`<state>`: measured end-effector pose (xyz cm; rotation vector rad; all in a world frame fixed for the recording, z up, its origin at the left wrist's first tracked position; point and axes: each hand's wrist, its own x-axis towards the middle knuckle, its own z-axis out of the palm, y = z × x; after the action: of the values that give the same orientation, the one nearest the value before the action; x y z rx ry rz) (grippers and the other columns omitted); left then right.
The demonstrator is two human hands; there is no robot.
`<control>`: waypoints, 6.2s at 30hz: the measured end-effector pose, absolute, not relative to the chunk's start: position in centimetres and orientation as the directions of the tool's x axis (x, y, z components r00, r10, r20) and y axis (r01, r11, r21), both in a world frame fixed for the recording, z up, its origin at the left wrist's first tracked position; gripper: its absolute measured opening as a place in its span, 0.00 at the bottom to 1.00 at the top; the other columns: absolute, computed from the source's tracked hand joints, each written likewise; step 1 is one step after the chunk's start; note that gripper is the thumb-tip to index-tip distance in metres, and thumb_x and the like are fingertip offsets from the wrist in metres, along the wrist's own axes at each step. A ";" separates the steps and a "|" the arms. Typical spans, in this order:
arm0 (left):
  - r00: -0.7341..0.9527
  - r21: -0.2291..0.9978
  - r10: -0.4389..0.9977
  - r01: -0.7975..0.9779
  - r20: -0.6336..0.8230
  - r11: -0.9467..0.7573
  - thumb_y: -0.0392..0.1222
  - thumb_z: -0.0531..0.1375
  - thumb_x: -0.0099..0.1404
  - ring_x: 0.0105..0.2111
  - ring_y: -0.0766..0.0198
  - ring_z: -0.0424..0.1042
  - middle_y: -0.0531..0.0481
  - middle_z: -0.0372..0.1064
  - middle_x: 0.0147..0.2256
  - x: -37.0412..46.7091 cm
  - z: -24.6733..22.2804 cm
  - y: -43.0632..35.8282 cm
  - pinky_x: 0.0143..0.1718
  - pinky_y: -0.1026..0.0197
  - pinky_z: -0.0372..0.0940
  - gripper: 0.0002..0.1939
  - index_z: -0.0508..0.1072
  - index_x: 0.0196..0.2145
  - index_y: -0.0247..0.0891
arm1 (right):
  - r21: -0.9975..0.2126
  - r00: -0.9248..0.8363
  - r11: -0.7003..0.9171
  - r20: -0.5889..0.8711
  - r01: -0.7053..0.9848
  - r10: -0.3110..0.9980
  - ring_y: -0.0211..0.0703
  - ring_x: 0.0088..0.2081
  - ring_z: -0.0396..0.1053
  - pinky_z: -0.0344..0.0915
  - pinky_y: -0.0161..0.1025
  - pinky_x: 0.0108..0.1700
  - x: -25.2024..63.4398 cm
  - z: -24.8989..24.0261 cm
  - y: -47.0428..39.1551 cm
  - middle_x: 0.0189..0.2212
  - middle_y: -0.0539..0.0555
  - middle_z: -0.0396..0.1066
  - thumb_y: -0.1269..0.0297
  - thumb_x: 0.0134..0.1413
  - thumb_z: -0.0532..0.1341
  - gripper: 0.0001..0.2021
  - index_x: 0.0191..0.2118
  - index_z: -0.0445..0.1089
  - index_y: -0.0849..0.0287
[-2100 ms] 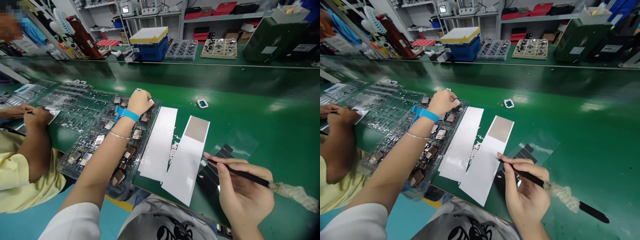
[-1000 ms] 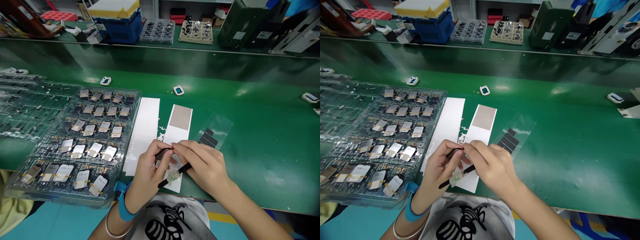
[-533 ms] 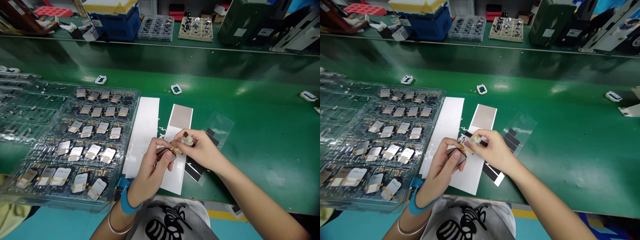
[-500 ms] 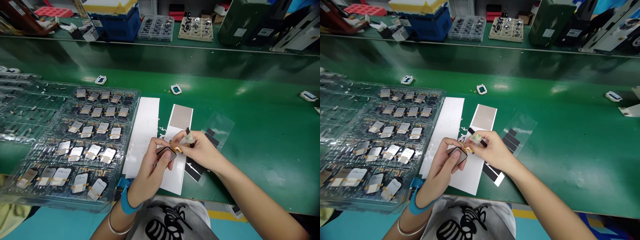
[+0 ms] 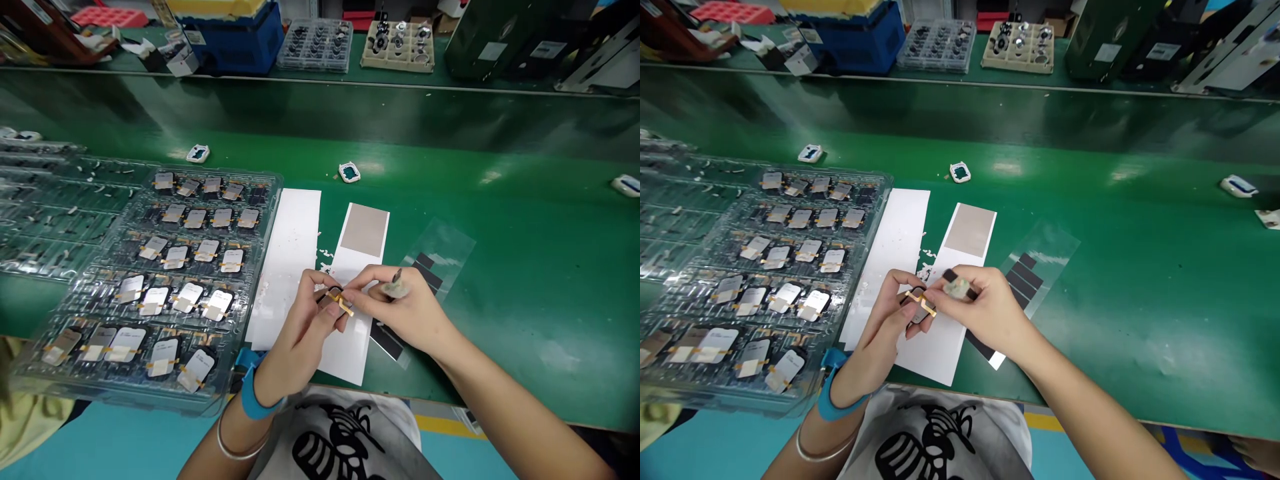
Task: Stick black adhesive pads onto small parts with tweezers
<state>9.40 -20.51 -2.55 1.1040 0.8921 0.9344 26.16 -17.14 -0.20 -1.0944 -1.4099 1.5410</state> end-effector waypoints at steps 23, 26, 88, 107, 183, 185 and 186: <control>0.497 0.788 0.867 0.521 0.034 -0.329 0.37 0.47 0.75 0.64 0.49 0.59 0.37 0.65 0.59 11.4 -2.0 -19.8 0.59 0.41 0.61 0.06 0.61 0.48 0.39 | -0.920 0.241 0.148 0.246 0.364 0.939 0.35 0.25 0.67 0.66 0.35 0.28 30.5 -2.5 -14.8 0.27 0.49 0.69 0.49 0.63 0.58 0.16 0.32 0.71 0.56; 0.529 0.680 0.848 0.608 0.038 -0.409 0.33 0.48 0.74 0.66 0.46 0.55 0.34 0.64 0.60 12.2 -2.2 -20.1 0.60 0.37 0.61 0.06 0.62 0.46 0.38 | -0.966 0.255 0.133 0.189 0.221 0.948 0.37 0.27 0.74 0.73 0.36 0.32 30.3 -4.0 -14.6 0.28 0.48 0.70 0.49 0.56 0.65 0.15 0.35 0.67 0.56; 0.306 0.908 0.951 -0.384 -0.043 0.164 0.47 0.50 0.77 0.26 0.71 0.60 0.56 0.66 0.29 13.0 -1.8 -20.5 0.28 0.68 0.58 0.06 0.60 0.46 0.44 | -0.902 0.497 0.410 0.298 -0.133 0.815 0.39 0.35 0.79 0.81 0.39 0.38 23.8 -1.3 -21.5 0.31 0.47 0.70 0.76 0.59 0.61 0.08 0.39 0.66 0.55; 0.280 0.933 0.959 -0.334 -0.035 0.131 0.46 0.48 0.77 0.24 0.72 0.61 0.57 0.68 0.29 13.2 -1.6 -20.6 0.27 0.68 0.59 0.05 0.59 0.44 0.44 | -0.902 0.488 0.401 0.283 -0.157 0.826 0.43 0.37 0.80 0.81 0.37 0.35 23.9 -1.3 -21.4 0.31 0.47 0.70 0.76 0.60 0.61 0.08 0.39 0.65 0.56; 0.528 0.696 0.845 0.573 0.089 -0.432 0.42 0.52 0.75 0.21 0.64 0.71 0.53 0.75 0.28 12.8 -3.0 -20.4 0.21 0.67 0.57 0.04 0.63 0.44 0.42 | -0.984 0.533 0.066 0.147 0.168 0.833 0.42 0.21 0.76 0.76 0.37 0.23 36.5 -5.6 -17.5 0.28 0.50 0.76 0.55 0.50 0.69 0.16 0.36 0.63 0.54; 0.530 0.683 0.845 0.589 0.077 -0.432 0.43 0.51 0.75 0.22 0.63 0.73 0.53 0.75 0.28 12.8 -3.1 -20.4 0.21 0.67 0.58 0.05 0.63 0.44 0.42 | -0.983 0.533 0.069 0.151 0.170 0.833 0.42 0.21 0.76 0.76 0.37 0.23 36.5 -5.6 -17.6 0.28 0.50 0.75 0.55 0.51 0.69 0.16 0.36 0.63 0.54; 0.531 0.677 0.845 0.597 0.069 -0.430 0.44 0.51 0.75 0.22 0.63 0.73 0.53 0.75 0.28 12.8 -3.1 -20.4 0.21 0.67 0.58 0.05 0.63 0.45 0.42 | -0.983 0.535 0.073 0.153 0.168 0.831 0.42 0.21 0.76 0.76 0.37 0.23 36.4 -5.6 -17.6 0.29 0.50 0.75 0.55 0.51 0.69 0.16 0.37 0.62 0.54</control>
<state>12.76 -20.44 -3.08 2.1747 1.1643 0.5411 36.43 -17.59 -5.55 -1.4410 -0.9211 0.6226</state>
